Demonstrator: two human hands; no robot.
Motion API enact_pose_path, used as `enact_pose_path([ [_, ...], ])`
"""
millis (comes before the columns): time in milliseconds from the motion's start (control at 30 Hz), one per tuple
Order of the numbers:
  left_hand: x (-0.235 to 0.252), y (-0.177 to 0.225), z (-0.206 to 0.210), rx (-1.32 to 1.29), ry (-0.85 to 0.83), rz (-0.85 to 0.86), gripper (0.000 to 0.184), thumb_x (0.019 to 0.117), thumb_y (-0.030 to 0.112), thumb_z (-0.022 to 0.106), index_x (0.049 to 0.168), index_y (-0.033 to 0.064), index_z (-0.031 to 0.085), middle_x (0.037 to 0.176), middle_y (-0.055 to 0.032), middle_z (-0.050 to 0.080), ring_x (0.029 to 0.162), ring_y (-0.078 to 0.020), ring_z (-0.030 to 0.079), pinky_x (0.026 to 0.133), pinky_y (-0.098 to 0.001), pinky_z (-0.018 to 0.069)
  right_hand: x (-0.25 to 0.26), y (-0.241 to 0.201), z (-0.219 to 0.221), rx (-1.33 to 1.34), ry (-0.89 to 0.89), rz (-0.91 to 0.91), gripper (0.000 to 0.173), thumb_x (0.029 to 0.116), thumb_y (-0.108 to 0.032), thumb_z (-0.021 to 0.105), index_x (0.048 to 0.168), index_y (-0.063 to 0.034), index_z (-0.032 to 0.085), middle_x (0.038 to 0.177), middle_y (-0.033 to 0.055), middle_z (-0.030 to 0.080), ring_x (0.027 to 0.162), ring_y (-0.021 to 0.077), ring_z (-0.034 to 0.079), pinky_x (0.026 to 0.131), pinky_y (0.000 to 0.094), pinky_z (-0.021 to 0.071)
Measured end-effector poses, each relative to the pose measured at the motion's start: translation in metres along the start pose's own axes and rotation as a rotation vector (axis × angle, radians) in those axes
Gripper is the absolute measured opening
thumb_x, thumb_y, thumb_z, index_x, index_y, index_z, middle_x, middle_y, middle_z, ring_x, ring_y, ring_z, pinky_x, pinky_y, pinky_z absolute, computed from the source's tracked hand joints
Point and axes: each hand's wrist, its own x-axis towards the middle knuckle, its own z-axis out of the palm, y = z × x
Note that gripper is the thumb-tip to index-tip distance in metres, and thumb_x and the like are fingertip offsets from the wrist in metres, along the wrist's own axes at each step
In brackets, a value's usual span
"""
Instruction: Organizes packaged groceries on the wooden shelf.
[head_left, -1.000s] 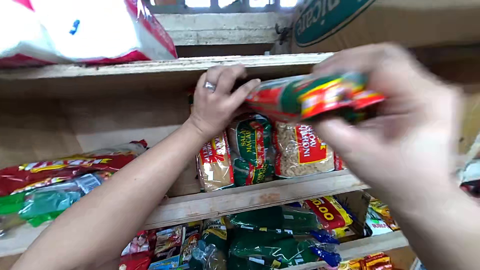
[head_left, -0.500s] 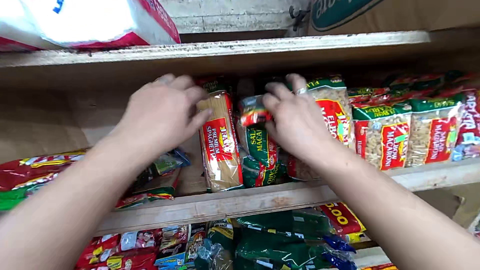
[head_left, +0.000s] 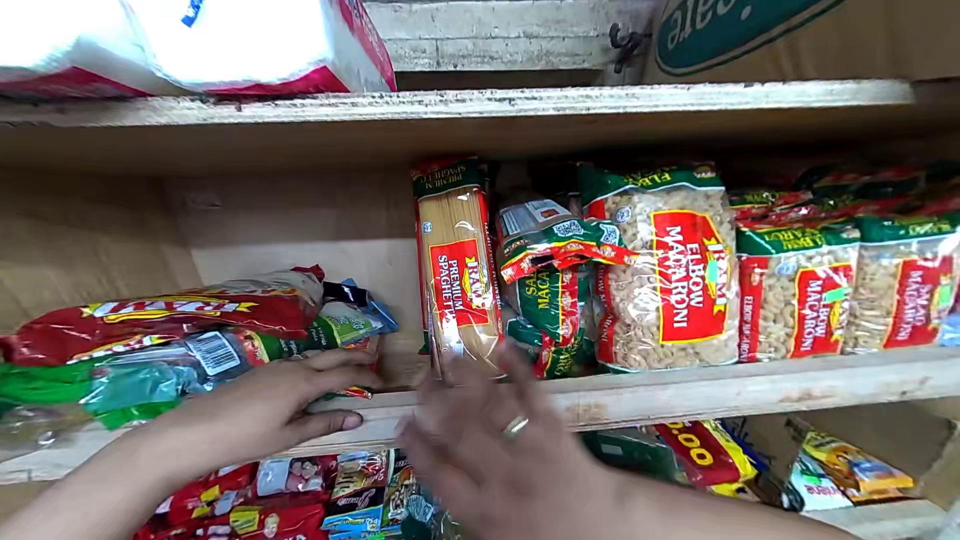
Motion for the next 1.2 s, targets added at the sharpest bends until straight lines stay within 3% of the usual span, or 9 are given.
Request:
enact_pose_path([
  [200,0.004,0.004,-0.011,0.024,0.192,-0.087,0.058,0.1020,0.061,0.038,0.132,0.0200,0.067,0.127,-0.0041,0.069,0.111,-0.0200,0.069,0.091,-0.0510,0.0559,0.031,0.010,0.007,-0.246,-0.032,0.039,0.034,0.0982,-0.010,0.059,0.131,-0.0184,0.066,0.148,0.0033,0.058,0.146,0.0312,0.045,0.110,0.0732,0.0303],
  [333,0.016,0.029,-0.024,0.144,0.212,-0.016,0.055,0.0994,0.060,0.045,0.126,0.0190,0.070,0.120,-0.0037,0.072,0.103,-0.0223,0.071,0.084,-0.0524,0.0584,0.051,0.083,-0.025,-0.330,-0.284,0.253,0.057,0.0875,0.003,0.072,0.139,-0.0199,0.064,0.154,0.0195,0.050,0.146,0.0558,0.034,0.103,0.0905,0.0147],
  [433,0.042,0.054,-0.029,0.206,0.272,0.134,0.043,0.1015,0.051,0.050,0.117,0.0193,0.075,0.115,0.0006,0.073,0.105,-0.0178,0.071,0.086,-0.0451,0.0595,0.058,0.147,-0.033,-0.329,-0.198,0.174,0.036,0.0968,0.000,0.060,0.128,-0.0163,0.068,0.131,0.0217,0.064,0.120,0.0528,0.059,0.087,0.0727,0.0481],
  [500,0.070,0.077,-0.027,0.289,0.298,0.225,0.032,0.1010,0.039,0.055,0.110,0.0165,0.076,0.108,0.0006,0.073,0.104,-0.0187,0.070,0.086,-0.0411,0.0593,0.062,0.183,-0.034,-0.321,-0.049,0.072,0.028,0.1001,-0.003,0.056,0.124,-0.0109,0.070,0.115,0.0208,0.069,0.101,0.0475,0.067,0.068,0.0588,0.0554],
  [600,0.123,0.103,-0.016,0.392,0.232,0.279,0.027,0.0984,0.022,0.065,0.123,0.0119,0.072,0.127,-0.0096,0.068,0.120,-0.0304,0.063,0.096,-0.0488,0.0545,0.068,0.207,-0.043,-0.351,-0.016,0.034,0.031,0.1015,-0.006,0.054,0.129,-0.0111,0.068,0.115,0.0211,0.070,0.099,0.0475,0.068,0.068,0.0586,0.0550],
  [767,0.191,0.118,0.011,0.503,0.013,0.334,0.075,0.0800,0.026,0.087,0.147,0.0360,0.056,0.170,-0.0065,0.023,0.153,-0.0442,0.020,0.112,-0.0688,0.0294,0.065,0.203,-0.040,-0.411,-0.061,-0.120,0.031,0.1027,-0.004,0.053,0.128,-0.0121,0.067,0.110,0.0186,0.069,0.094,0.0431,0.068,0.062,0.0513,0.0555],
  [967,0.207,0.112,0.016,0.566,0.120,0.604,0.026,0.0890,0.000,0.070,0.104,0.0195,0.076,0.128,0.0020,0.069,0.145,-0.0412,0.039,0.108,-0.0772,0.0293,0.065,0.221,-0.030,-0.411,-0.070,-0.120,0.033,0.1031,-0.006,0.052,0.131,-0.0173,0.066,0.114,0.0164,0.067,0.097,0.0413,0.067,0.062,0.0491,0.0551],
  [1067,0.205,0.103,0.020,0.606,0.124,0.676,0.024,0.0933,-0.001,0.064,0.105,0.0162,0.075,0.118,0.0014,0.073,0.142,-0.0375,0.045,0.112,-0.0767,0.0269,0.066,0.244,-0.005,-0.428,-0.053,-0.158,0.038,0.1031,-0.011,0.047,0.135,-0.0259,0.061,0.119,0.0134,0.061,0.099,0.0383,0.063,0.062,0.0468,0.0524],
  [1200,0.202,0.096,0.019,0.498,0.297,0.763,0.017,0.0934,0.001,0.064,0.100,0.0119,0.074,0.112,-0.0019,0.074,0.131,-0.0378,0.056,0.108,-0.0719,0.0381,0.075,0.200,-0.054,-0.372,-0.188,-0.076,0.032,0.1025,-0.003,0.053,0.128,-0.0137,0.068,0.112,0.0159,0.068,0.098,0.0408,0.068,0.064,0.0500,0.0550],
])
